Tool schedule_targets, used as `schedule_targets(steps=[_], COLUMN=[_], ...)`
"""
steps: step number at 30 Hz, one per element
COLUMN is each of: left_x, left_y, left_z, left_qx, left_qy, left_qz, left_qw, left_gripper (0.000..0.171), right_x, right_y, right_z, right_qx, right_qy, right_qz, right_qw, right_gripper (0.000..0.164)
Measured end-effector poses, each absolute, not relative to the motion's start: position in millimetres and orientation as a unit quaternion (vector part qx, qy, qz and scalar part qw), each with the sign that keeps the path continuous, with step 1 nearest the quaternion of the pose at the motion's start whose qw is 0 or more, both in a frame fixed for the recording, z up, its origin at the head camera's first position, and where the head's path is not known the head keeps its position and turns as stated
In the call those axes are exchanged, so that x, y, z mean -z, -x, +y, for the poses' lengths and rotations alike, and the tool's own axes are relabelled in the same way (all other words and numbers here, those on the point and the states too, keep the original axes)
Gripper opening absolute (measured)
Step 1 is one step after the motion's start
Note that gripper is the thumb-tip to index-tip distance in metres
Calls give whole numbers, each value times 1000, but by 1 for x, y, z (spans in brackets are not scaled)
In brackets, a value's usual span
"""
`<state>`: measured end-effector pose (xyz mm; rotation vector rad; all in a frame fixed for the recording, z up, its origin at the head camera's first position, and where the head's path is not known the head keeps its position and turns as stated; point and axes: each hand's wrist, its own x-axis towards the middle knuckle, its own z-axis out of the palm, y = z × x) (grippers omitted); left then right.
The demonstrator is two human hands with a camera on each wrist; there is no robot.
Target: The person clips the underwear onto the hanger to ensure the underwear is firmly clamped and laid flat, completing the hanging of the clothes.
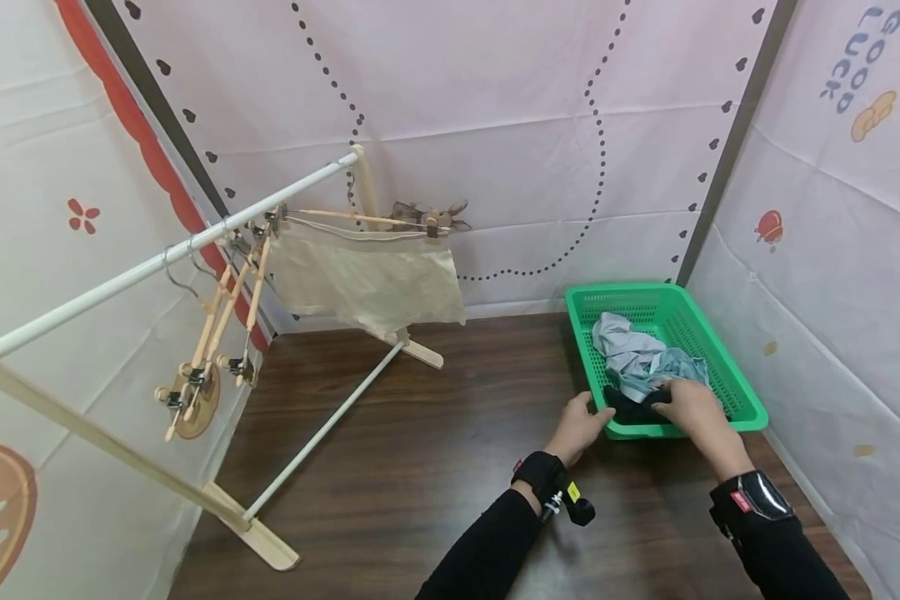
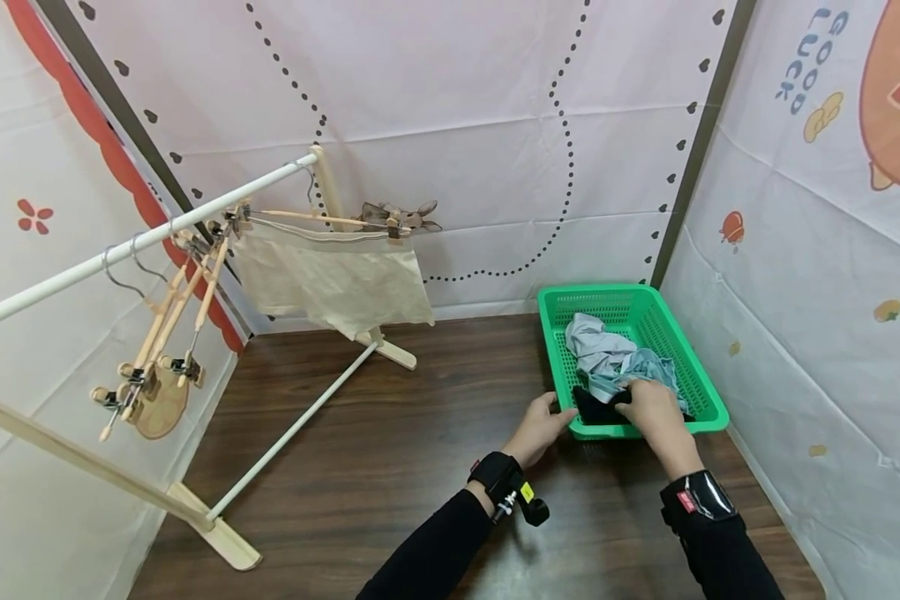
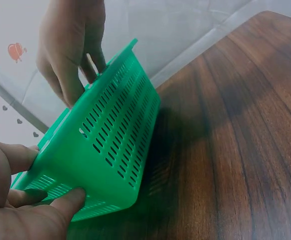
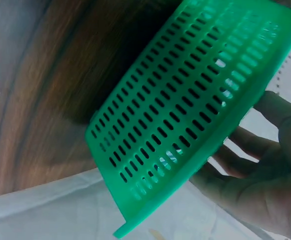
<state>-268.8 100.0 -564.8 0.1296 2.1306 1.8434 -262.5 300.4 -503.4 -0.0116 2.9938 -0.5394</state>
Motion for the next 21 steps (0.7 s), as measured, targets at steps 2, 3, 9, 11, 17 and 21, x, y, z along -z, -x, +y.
schedule_targets(steps=[2,3,9,11,17,21], left_x=[565,566,568,568,568,569], left_y=[269,269,269,269,269,270], left_z=[101,101,102,102,101,100], left_qx=[-648,-648,-652,-654,-659,-664], left_qy=[-42,-41,-44,-44,-46,-51], left_qz=[744,743,740,738,733,729], left_qw=[159,159,161,162,161,159], left_gripper=[60,60,59,59,59,58], right_x=[506,508,521,524,524,516], right_y=[269,272,279,279,275,271], right_z=[301,301,300,300,305,307], right_qx=[171,170,180,185,204,212], right_qy=[1,-1,-6,-5,9,20], right_qz=[982,982,978,979,978,977], right_qw=[77,88,101,89,48,17], right_gripper=[35,35,28,20,15,19])
